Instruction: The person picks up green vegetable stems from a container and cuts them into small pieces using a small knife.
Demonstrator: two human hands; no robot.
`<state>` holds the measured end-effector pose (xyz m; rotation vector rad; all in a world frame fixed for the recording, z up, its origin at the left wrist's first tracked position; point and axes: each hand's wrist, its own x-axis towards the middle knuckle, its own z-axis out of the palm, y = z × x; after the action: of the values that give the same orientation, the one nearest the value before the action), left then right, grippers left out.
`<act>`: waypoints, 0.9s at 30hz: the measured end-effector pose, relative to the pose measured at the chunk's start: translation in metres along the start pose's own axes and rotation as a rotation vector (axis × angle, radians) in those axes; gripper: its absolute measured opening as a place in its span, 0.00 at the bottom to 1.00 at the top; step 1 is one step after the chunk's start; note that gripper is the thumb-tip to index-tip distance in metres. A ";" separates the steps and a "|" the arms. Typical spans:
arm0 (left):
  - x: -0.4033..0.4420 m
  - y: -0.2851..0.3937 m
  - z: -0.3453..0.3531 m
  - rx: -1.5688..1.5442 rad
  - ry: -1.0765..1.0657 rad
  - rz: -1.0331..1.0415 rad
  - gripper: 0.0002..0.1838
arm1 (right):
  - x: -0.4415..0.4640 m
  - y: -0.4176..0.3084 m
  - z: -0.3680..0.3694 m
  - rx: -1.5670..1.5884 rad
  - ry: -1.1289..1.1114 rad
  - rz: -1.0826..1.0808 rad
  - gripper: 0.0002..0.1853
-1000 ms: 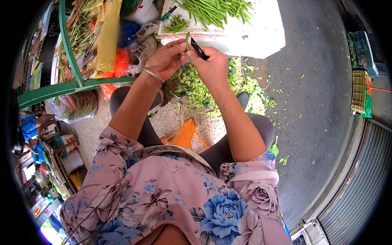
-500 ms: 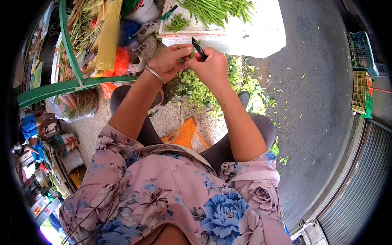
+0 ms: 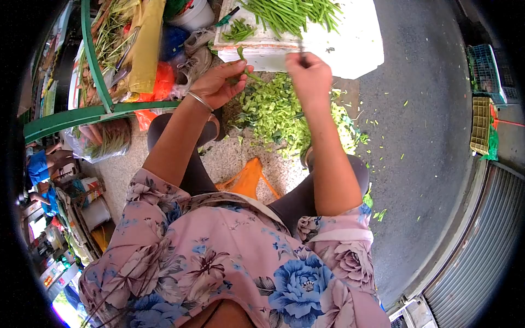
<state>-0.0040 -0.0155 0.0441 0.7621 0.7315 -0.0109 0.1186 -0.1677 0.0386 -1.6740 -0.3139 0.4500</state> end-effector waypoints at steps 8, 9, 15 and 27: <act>0.010 -0.008 0.000 -0.024 0.006 -0.011 0.07 | -0.027 0.000 0.028 -0.195 -0.200 -0.109 0.07; 0.010 -0.008 0.000 -0.019 0.021 -0.022 0.06 | -0.028 0.000 0.028 -0.195 -0.199 -0.110 0.07; 0.014 -0.023 0.005 -0.024 0.048 0.009 0.06 | -0.032 0.001 0.029 -0.353 -0.140 -0.299 0.09; 0.006 -0.001 -0.029 0.206 -0.013 -0.031 0.07 | 0.007 -0.007 -0.012 -0.220 0.195 -0.006 0.10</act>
<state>-0.0170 0.0033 0.0250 0.9464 0.7367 -0.1204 0.1307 -0.1736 0.0460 -1.9154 -0.2298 0.2510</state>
